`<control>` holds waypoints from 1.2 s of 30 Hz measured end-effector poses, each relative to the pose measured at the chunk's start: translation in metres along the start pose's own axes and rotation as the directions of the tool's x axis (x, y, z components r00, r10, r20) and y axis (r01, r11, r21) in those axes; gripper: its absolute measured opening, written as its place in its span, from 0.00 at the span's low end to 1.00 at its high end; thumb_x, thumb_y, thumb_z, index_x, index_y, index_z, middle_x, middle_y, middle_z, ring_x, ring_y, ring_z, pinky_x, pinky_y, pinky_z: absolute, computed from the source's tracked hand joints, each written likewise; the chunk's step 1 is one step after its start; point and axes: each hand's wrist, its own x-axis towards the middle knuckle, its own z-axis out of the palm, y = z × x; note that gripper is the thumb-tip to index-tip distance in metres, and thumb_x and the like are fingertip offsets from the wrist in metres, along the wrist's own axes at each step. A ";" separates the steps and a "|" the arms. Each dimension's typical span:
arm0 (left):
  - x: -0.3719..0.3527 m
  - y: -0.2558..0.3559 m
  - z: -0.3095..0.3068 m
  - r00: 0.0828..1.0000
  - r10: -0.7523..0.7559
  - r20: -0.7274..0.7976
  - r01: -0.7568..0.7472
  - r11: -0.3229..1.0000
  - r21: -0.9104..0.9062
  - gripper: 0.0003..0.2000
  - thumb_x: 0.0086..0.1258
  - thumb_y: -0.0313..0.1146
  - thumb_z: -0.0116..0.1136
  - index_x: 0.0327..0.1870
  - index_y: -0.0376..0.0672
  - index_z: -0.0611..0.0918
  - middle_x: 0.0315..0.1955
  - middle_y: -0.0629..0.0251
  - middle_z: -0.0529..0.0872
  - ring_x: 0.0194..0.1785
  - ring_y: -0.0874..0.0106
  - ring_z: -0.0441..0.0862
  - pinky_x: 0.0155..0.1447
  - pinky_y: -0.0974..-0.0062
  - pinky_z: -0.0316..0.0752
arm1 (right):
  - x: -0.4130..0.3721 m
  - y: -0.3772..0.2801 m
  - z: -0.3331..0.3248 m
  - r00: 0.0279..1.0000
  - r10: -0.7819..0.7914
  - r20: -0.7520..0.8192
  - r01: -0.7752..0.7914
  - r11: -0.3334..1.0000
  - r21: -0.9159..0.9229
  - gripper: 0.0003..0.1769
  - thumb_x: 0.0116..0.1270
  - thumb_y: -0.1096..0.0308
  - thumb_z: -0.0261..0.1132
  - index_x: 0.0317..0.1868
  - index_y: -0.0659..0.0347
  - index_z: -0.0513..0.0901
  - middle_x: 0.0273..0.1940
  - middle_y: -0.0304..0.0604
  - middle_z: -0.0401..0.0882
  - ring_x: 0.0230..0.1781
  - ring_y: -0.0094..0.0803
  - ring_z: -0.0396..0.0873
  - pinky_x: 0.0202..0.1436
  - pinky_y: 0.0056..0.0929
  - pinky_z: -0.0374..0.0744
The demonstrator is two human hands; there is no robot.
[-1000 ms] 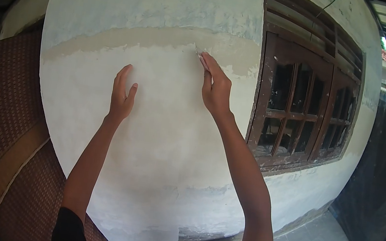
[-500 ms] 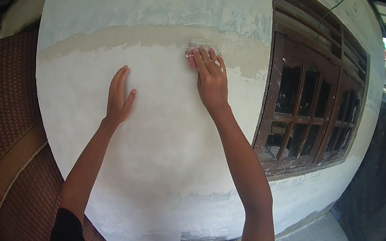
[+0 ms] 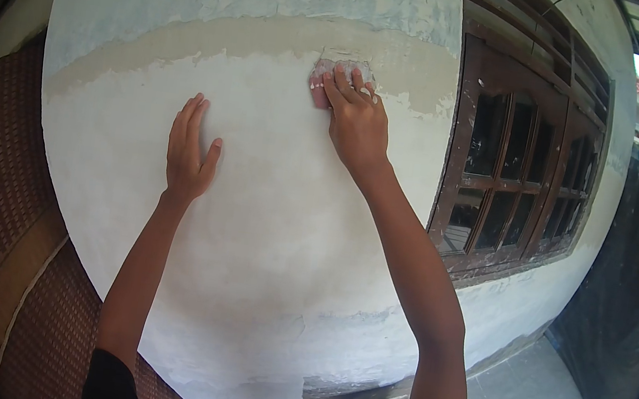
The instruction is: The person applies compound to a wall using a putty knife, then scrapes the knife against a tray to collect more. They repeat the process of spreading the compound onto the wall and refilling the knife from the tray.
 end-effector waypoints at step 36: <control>0.016 0.003 0.000 1.000 0.023 -0.006 -0.023 1.000 -0.015 0.29 0.70 0.31 0.53 0.73 0.35 0.65 0.74 0.55 0.65 0.77 0.56 0.61 0.80 0.48 0.50 | 0.011 -0.006 -0.092 0.885 0.458 0.081 -0.446 0.788 0.424 0.15 0.70 0.72 0.65 0.54 0.67 0.82 0.40 0.55 0.88 0.39 0.41 0.89 0.49 0.34 0.83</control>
